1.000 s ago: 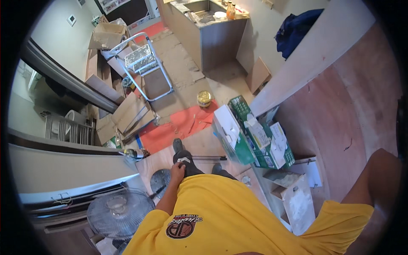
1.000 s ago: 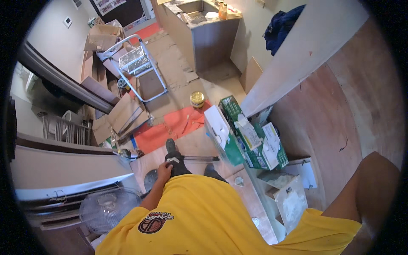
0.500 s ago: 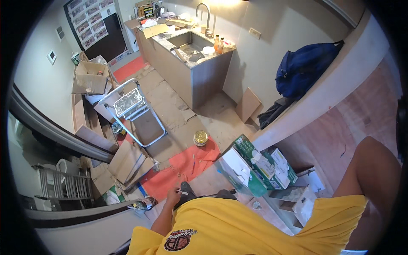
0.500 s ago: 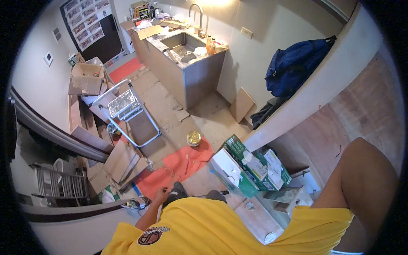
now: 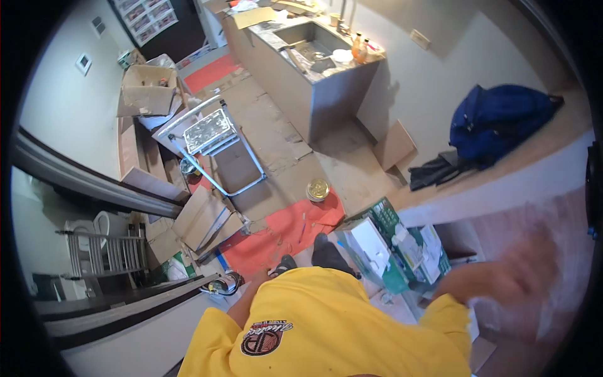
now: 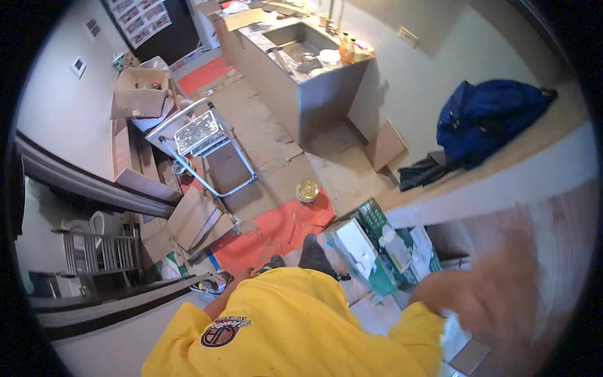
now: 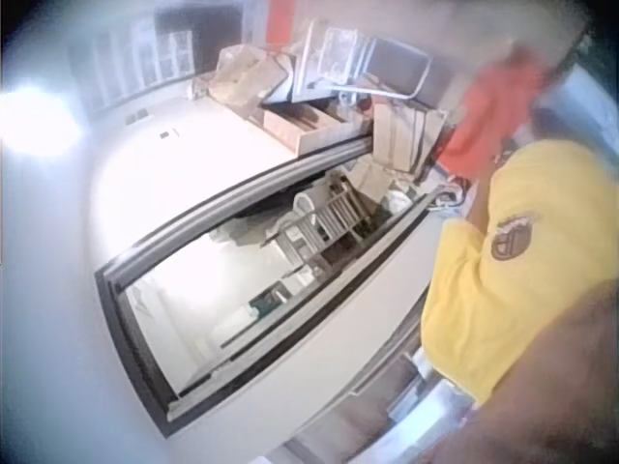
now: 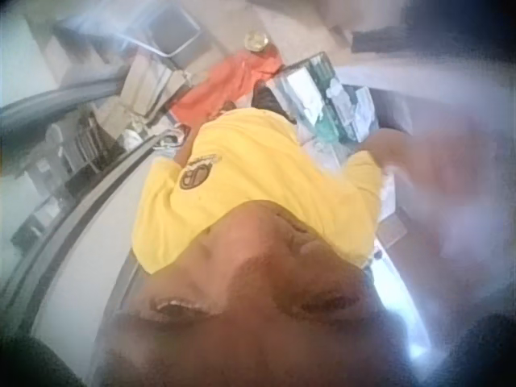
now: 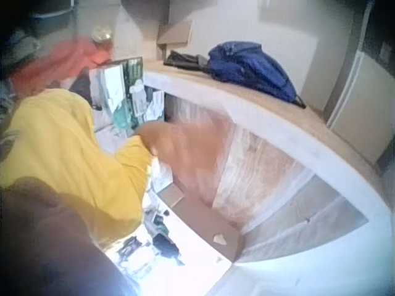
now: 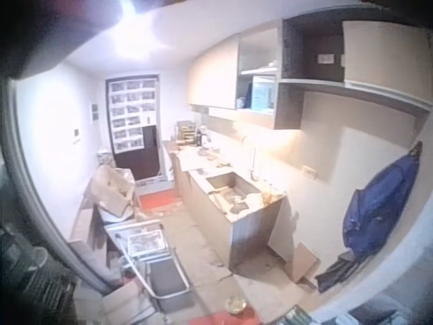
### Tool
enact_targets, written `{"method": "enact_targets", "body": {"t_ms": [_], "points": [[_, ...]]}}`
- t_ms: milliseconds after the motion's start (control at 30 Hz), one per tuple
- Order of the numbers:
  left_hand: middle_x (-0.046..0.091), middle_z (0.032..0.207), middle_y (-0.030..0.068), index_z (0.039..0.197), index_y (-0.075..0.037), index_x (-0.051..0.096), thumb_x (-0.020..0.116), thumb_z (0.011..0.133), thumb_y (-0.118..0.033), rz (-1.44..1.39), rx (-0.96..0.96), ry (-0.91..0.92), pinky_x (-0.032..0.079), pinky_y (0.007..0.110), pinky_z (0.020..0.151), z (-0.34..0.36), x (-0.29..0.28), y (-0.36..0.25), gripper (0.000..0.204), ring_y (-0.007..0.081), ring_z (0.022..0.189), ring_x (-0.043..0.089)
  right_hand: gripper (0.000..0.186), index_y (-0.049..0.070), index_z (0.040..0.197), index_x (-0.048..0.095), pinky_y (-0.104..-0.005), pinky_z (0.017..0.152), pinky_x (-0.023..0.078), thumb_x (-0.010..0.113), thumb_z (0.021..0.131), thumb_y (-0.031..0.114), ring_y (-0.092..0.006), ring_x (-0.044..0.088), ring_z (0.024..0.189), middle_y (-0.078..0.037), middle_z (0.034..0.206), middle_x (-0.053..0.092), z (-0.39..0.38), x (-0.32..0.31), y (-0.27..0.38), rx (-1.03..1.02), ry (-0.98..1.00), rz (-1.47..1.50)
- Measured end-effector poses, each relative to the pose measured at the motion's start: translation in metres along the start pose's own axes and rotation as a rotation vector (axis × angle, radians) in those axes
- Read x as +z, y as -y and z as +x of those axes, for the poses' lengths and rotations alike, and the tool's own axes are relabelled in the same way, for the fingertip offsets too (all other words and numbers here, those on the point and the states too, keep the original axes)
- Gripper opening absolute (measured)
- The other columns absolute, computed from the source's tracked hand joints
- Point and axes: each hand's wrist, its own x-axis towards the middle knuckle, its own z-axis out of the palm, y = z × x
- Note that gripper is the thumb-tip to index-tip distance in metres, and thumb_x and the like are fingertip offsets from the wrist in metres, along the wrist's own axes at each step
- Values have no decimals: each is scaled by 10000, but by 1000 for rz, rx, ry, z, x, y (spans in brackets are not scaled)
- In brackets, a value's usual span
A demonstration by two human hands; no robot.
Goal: The person cuts a large sheet of plywood using a utility knife and a straightedge, then carries the cut piece to a kitchen cabinet. They fit the plywood into the cabinet opening, mark the edges with a pencil, and remove the piece to continue working.
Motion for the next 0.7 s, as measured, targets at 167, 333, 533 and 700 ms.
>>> {"method": "enact_targets", "body": {"t_ms": [167, 333, 533, 700], "points": [[644, 1197, 198, 1261, -29, 599, 643, 889, -313, -562, 123, 129, 488, 415, 925, 12, -24, -53, 470, 317, 1109, 624, 308, 7, 1141, 604, -332, 834, 513, 628, 835, 35, -179, 622, 1005, -138, 1106, 633, -124, 136, -115, 765, 542, 217], [656, 1177, 189, 1251, -36, 611, 634, 899, -319, -1101, 83, 263, 494, 417, 915, 11, -59, -92, 452, 314, 1095, 632, 420, -41, 1148, 602, -369, 908, 495, 694, 808, 188, -324, 642, 1033, -228, 1095, 658, -268, 169, -184, 958, 1406, -21], [671, 1153, 178, 1239, -46, 625, 623, 910, -325, -1041, 59, 239, 500, 418, 902, 48, -100, -106, 432, 310, 1078, 642, 430, -57, 1140, 621, -393, 897, 501, 673, 844, 251, -334, 642, 1052, -237, 1112, 659, -323, 185, -222, 926, 1516, -9], [708, 980, 178, 1102, -89, 701, 597, 914, -339, -285, 152, 77, 526, 420, 833, 166, -156, -94, 329, 346, 944, 677, 428, -58, 1122, 633, -393, 867, 514, 682, 833, 254, -343, 664, 987, -231, 1049, 680, -310, 284, -290, 965, 1319, -84]]}}
